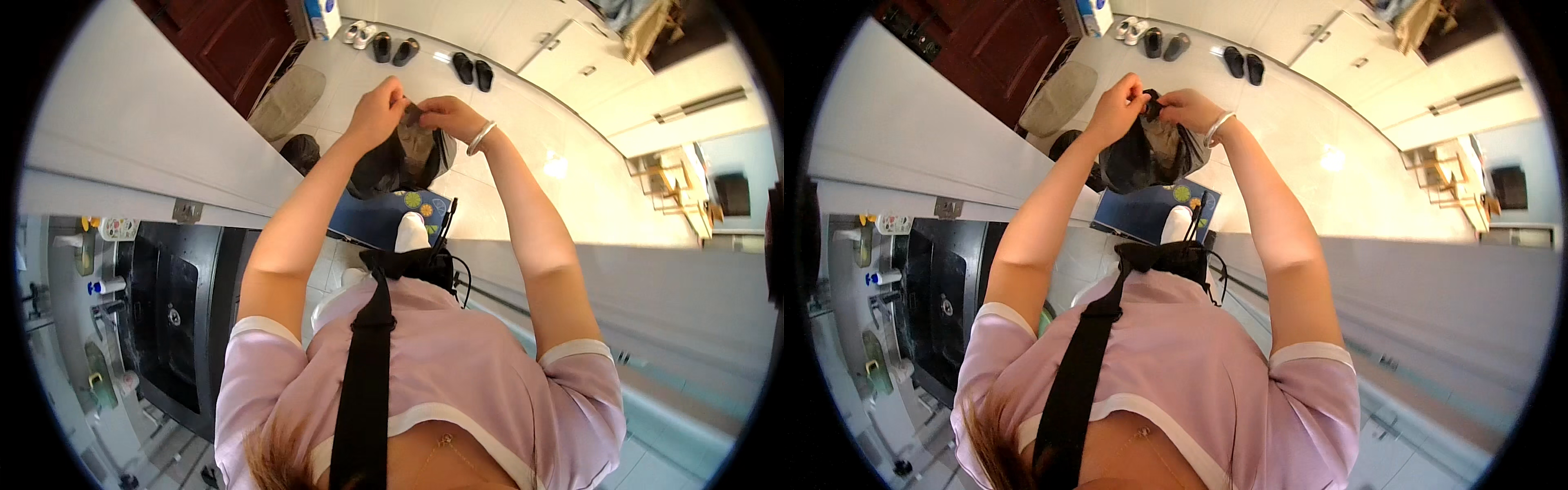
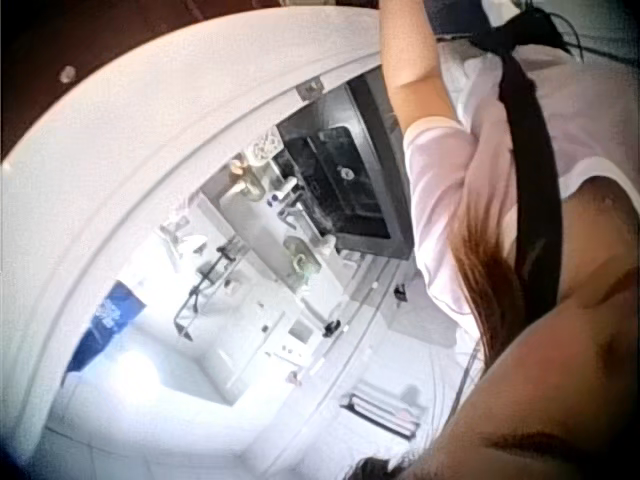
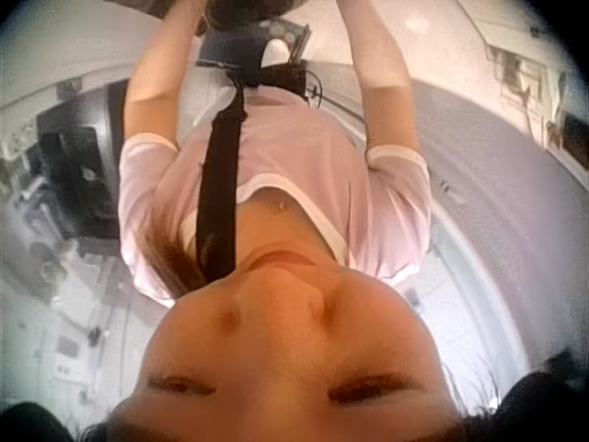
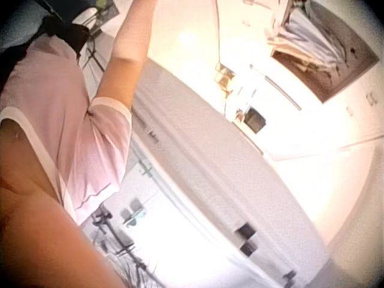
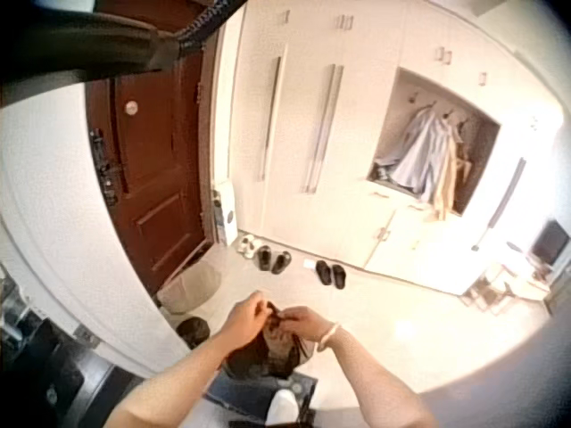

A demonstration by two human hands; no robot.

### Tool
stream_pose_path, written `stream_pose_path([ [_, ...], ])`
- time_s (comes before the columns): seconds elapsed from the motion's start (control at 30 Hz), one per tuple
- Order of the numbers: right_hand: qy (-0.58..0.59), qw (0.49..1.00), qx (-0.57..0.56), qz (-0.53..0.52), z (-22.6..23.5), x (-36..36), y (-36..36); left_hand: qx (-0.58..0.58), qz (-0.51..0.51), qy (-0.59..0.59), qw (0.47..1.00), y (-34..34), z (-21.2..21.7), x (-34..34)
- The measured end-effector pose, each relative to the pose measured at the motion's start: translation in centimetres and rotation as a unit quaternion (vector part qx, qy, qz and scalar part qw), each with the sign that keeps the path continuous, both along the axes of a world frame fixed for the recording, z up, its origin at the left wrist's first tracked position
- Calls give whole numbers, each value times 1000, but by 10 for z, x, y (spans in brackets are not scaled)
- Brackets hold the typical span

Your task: The person removes a black trash bag from a bin, walks through the apartment, and places it in a bathroom. They then retrieve a new bag from a cabinet, return to the bin, and line it with the new bag.

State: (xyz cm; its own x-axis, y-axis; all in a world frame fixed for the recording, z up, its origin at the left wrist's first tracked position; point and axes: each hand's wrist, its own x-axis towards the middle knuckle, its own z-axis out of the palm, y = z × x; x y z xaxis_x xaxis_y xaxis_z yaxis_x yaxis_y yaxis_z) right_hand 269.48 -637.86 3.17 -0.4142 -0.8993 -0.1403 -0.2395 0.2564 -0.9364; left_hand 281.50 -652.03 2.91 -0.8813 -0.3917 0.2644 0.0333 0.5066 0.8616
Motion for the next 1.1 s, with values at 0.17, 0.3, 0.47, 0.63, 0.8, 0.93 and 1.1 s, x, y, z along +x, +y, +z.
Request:
stream_pose_path([
  [0.17, 146, 984, -60, 81, -14, -73, -72, 61, 76, -13, 995, -53, -18, -62],
  [0.3, 116, 988, -77, 65, -25, -112, -127, 104, 130, 10, 986, -86, -27, -89],
  [0.47, 91, 990, -104, 6, -33, -126, -183, 125, 171, -14, 977, -123, -38, -107],
  [0.63, 64, 959, -238, -139, -117, -150, -251, -92, 252, 21, 963, -178, -96, -142],
  [0.8, -26, 957, -168, -236, -176, -157, -308, 95, 336, -114, 930, -222, -146, -164],
  [0.93, -116, 970, -52, -205, -189, -171, -339, 107, 401, -152, 897, -252, -179, -162],
  [1.1, -118, 962, -19, -244, -220, -278, -358, 96, 498, -159, 847, -287, -211, -118],
])
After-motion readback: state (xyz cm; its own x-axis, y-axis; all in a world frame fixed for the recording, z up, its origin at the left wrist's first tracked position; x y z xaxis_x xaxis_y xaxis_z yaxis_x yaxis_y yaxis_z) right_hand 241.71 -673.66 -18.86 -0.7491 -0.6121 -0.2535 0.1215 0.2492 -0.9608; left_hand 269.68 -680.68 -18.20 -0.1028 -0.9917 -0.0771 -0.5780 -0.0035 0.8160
